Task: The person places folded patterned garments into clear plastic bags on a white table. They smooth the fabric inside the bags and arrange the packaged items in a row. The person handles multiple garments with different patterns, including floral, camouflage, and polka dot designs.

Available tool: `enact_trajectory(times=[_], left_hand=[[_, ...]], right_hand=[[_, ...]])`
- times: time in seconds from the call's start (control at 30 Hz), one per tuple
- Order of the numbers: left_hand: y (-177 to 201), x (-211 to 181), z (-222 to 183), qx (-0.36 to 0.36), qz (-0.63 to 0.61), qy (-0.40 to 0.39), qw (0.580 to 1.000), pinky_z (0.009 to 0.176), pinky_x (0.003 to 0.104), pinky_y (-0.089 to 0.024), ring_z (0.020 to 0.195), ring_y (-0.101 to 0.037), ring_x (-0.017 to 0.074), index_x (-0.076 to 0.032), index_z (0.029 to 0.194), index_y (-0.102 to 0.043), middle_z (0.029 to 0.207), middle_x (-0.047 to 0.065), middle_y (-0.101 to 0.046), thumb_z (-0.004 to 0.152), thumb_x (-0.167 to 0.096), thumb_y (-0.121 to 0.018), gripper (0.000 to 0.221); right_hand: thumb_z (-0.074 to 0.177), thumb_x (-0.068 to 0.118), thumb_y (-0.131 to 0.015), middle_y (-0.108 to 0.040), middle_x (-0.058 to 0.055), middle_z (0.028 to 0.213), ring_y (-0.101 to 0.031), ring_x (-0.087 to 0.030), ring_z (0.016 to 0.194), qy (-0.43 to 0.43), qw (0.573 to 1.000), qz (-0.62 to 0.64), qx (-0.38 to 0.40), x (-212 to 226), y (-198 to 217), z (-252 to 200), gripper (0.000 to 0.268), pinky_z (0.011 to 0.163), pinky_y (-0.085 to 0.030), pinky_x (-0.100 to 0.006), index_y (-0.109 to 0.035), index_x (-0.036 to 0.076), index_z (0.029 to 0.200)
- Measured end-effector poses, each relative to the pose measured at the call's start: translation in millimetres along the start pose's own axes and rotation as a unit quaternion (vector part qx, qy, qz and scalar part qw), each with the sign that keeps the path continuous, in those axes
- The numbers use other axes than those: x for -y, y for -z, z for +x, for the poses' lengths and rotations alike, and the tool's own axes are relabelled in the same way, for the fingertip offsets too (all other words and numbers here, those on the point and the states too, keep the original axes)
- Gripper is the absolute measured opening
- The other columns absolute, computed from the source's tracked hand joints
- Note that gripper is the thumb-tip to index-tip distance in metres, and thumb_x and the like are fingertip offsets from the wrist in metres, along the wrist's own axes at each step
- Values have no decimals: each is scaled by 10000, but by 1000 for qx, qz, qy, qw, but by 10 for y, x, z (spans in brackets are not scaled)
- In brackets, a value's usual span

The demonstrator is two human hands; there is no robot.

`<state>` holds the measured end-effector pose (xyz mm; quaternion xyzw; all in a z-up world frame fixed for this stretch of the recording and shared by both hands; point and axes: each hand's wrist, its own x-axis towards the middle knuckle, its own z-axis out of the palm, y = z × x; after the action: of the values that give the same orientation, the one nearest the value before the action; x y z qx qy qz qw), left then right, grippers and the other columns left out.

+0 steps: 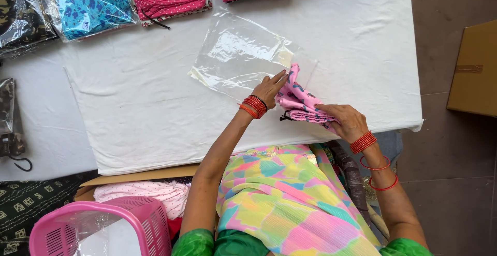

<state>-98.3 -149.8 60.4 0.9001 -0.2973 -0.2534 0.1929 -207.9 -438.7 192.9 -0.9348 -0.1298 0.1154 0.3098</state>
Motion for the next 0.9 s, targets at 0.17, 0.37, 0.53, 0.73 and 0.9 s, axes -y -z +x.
enact_trajectory(times=[0.17,0.37,0.53,0.73,0.9], left_hand=[[188,-183,-93,-29,63,-3,998,737,408,-567,1031,-559,321,-109,1577,-333,1684,32,-274,675,110,-675,989],[138,-427,-110,-33,106,-45,993,710,376,-522,1024,-545,299,-104,1595,-287,1676,30,-250,645,97,-694,1054],[297,-525,-112,-49,99,-41,993,692,374,-521,979,-540,277,-134,1609,-300,1698,-1,-244,675,117,-689,1043],[152,-614,-82,-73,105,-62,990,710,401,-485,1000,-531,272,-92,1573,-343,1686,6,-248,752,-41,-778,930],[248,-855,-173,-26,151,-55,987,695,375,-462,1095,-540,240,-119,1553,-374,1658,-28,-277,740,-115,-761,901]], right_hand=[[771,66,-740,-722,14,1233,-693,-293,1006,-15,997,-46,57,-45,116,154,683,794,-590,-430,-607,327,1388],[775,47,-730,-724,-41,1265,-725,-286,1017,-101,993,58,25,-93,-1,293,736,819,-589,-431,-586,324,1443],[763,100,-774,-719,-92,1281,-723,-240,1085,-203,956,211,-17,-290,-470,319,790,940,-568,-414,-543,302,1491],[753,116,-790,-704,-122,1247,-702,-317,1000,-63,991,120,14,77,-844,331,748,850,-568,-440,-554,180,1460],[866,127,-742,-706,-87,1024,-688,-304,943,-63,993,64,-81,-24,-1287,533,354,777,-570,-436,-622,133,1199]])
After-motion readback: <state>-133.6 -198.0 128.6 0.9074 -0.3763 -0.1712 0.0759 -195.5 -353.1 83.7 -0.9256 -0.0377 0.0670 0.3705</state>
